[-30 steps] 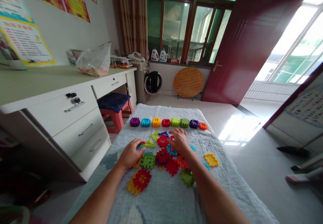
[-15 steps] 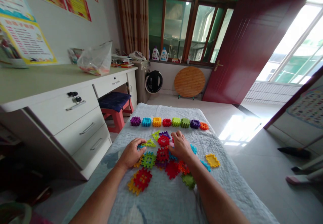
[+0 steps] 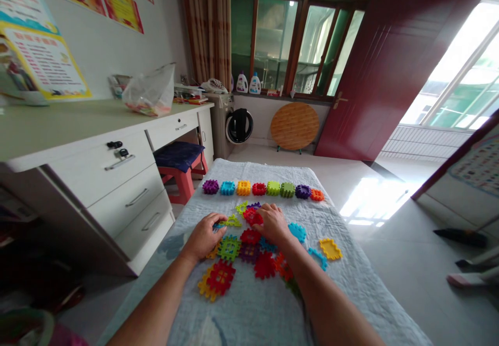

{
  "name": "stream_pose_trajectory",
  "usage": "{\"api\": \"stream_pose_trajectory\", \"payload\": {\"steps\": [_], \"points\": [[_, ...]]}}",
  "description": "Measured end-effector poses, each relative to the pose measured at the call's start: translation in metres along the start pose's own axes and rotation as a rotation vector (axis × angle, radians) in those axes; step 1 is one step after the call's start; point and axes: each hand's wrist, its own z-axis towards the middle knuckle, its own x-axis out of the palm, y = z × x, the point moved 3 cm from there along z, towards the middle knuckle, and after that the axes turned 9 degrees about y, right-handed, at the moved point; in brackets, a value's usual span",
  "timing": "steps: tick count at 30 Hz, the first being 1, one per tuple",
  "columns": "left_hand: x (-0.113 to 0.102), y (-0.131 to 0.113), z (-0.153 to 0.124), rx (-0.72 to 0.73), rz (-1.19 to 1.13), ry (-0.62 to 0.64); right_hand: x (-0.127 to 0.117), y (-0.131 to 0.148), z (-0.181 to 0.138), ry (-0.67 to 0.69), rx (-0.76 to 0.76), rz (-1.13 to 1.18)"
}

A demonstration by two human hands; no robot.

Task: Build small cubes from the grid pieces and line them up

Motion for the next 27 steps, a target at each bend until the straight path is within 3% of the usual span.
{"api": "stream_pose_trajectory", "payload": {"steps": [6,10,14,19,23,27], "points": [[0.0,0.001,0.0,-0.008,-0.003,0.008,0.0,-0.015,-0.001,-0.055,0.013,0.072],[0.0,0.001,0.0,-0.003,-0.012,0.005,0.005,-0.015,-0.001,-0.059,-0.058,0.142],[0.0,0.0,0.0,-0.01,-0.023,0.003,-0.002,-0.015,0.0,-0.159,-0.116,0.28],[0.001,0.001,0.0,-0.016,-0.025,0.007,-0.021,-0.046,-0.006,-0.299,0.11,0.526],[0.002,0.003,0.0,-0.014,-0.022,0.009,-0.022,-0.073,-0.01,-0.23,0.229,0.516],[0.002,0.004,0.0,-0.011,-0.015,0.007,-0.013,-0.079,-0.01,-0.079,0.262,0.465]]}}
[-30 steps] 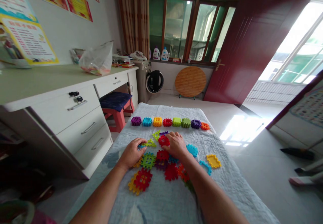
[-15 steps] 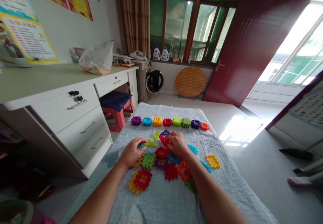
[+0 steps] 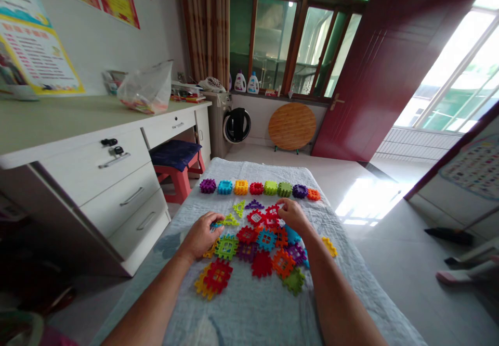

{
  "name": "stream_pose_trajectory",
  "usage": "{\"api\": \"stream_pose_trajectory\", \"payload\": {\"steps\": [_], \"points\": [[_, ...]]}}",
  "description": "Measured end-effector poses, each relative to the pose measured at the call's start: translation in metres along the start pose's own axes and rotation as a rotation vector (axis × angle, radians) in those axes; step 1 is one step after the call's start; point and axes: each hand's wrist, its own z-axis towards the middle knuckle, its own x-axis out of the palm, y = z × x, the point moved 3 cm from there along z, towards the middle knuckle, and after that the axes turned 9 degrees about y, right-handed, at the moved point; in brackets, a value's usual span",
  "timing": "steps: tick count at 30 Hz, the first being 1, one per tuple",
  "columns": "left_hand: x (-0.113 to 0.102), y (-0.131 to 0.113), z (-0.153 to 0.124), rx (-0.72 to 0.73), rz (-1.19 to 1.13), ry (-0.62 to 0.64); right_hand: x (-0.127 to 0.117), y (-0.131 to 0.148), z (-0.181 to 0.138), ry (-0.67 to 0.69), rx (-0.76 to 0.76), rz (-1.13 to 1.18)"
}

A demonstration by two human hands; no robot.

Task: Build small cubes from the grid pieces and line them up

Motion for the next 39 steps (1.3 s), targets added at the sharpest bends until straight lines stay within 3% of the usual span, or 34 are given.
{"api": "stream_pose_trajectory", "payload": {"steps": [8,12,16,28,39], "points": [[0.0,0.0,0.0,0.008,0.009,-0.019,0.004,0.012,-0.012,0.053,0.007,-0.296],[-0.001,-0.003,-0.001,0.011,0.008,-0.025,0.006,0.017,-0.013,0.029,-0.118,-0.325],[-0.002,-0.004,0.0,0.011,0.003,-0.021,0.016,0.019,-0.011,0.138,-0.211,-0.333],[0.0,0.0,0.0,0.003,0.013,0.0,0.015,0.017,-0.008,0.227,-0.227,-0.333],[-0.001,0.002,0.003,-0.007,-0.009,0.011,0.014,0.031,0.008,0.429,-0.193,-0.617]]}}
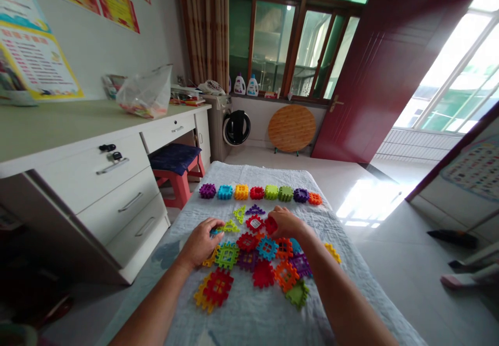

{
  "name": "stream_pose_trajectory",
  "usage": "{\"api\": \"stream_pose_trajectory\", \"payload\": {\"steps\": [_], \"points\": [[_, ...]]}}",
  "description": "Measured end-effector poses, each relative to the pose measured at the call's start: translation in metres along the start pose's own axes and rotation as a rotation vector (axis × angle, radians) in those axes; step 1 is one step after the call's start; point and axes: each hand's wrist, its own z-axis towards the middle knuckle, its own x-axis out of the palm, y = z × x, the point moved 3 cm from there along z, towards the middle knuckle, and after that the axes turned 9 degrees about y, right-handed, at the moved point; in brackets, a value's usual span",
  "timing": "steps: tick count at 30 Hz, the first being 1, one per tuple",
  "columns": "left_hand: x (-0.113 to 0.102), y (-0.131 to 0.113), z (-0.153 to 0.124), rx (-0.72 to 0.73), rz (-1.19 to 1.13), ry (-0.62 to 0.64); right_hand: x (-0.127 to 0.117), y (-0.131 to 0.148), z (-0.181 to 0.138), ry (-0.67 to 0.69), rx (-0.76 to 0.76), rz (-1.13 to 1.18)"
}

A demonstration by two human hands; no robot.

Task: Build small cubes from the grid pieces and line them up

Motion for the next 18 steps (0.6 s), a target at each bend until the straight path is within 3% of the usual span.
{"api": "stream_pose_trajectory", "payload": {"steps": [6,9,13,18], "points": [[0.001,0.004,0.003,-0.006,-0.034,0.015,-0.011,0.006,-0.002,-0.012,-0.011,-0.136],[0.0,0.004,0.003,-0.028,-0.047,0.021,-0.026,0.003,0.004,-0.12,-0.01,-0.131],[-0.001,0.001,0.002,-0.056,-0.076,0.032,-0.056,-0.007,0.029,-0.318,0.032,-0.069],[-0.002,0.0,0.0,-0.074,-0.097,0.018,-0.076,-0.009,0.074,-0.266,0.08,-0.085]]}}
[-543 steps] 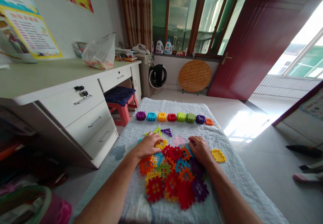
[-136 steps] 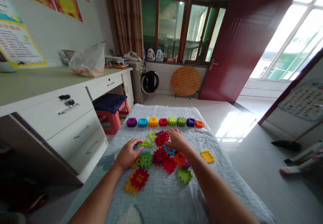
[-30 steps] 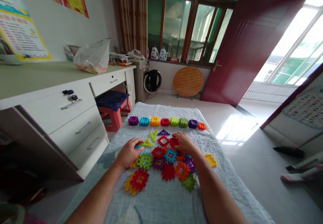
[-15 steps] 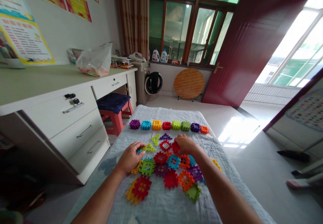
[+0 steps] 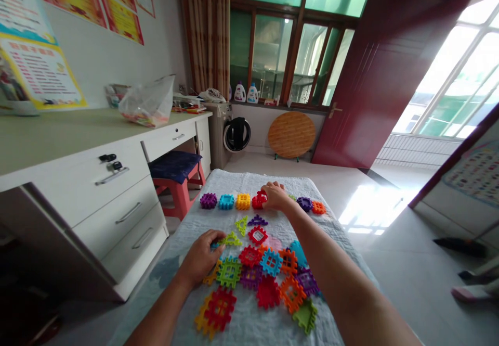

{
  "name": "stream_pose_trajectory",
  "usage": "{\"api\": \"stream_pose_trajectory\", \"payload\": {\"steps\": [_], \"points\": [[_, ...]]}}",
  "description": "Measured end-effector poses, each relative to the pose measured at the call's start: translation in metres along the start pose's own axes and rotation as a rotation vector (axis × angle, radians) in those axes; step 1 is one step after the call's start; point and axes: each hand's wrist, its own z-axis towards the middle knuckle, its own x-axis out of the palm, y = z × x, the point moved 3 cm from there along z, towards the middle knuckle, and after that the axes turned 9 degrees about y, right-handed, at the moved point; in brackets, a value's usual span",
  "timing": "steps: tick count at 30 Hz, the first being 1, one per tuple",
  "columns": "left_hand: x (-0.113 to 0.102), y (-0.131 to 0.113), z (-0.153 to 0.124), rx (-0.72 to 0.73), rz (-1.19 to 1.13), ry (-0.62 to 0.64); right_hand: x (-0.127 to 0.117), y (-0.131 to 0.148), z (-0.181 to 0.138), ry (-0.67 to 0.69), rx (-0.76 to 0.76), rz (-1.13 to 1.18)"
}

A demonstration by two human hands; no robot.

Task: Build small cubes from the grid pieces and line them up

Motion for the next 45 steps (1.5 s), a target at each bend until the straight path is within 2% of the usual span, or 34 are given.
{"api": "stream_pose_trajectory", "payload": {"steps": [4,10,19,31,35,38,42,45], "points": [[0.0,0.0,0.0,-0.002,-0.027,-0.009,0.006,0.003,0.021,0.079,0.014,-0.031],[-0.001,0.001,0.001,0.002,-0.036,0.002,0.019,0.0,0.034,0.132,0.027,-0.027],[-0.001,0.0,0.003,0.003,0.029,0.021,0.029,-0.003,0.036,0.184,-0.024,-0.003],[0.0,0.002,0.003,0.009,0.034,0.024,0.027,0.005,0.036,0.175,-0.013,-0.013],[-0.001,0.0,0.002,0.004,0.026,0.024,0.017,0.005,0.022,0.094,0.006,0.003],[-0.001,-0.002,0.002,-0.009,0.021,0.028,0.011,0.01,-0.005,-0.011,-0.04,0.075],[-0.001,-0.007,0.002,0.017,0.036,0.032,0.024,0.032,-0.049,0.058,-0.216,0.195],[-0.001,-0.01,0.001,0.051,0.063,0.021,0.042,0.045,-0.071,0.066,-0.093,0.206]]}}
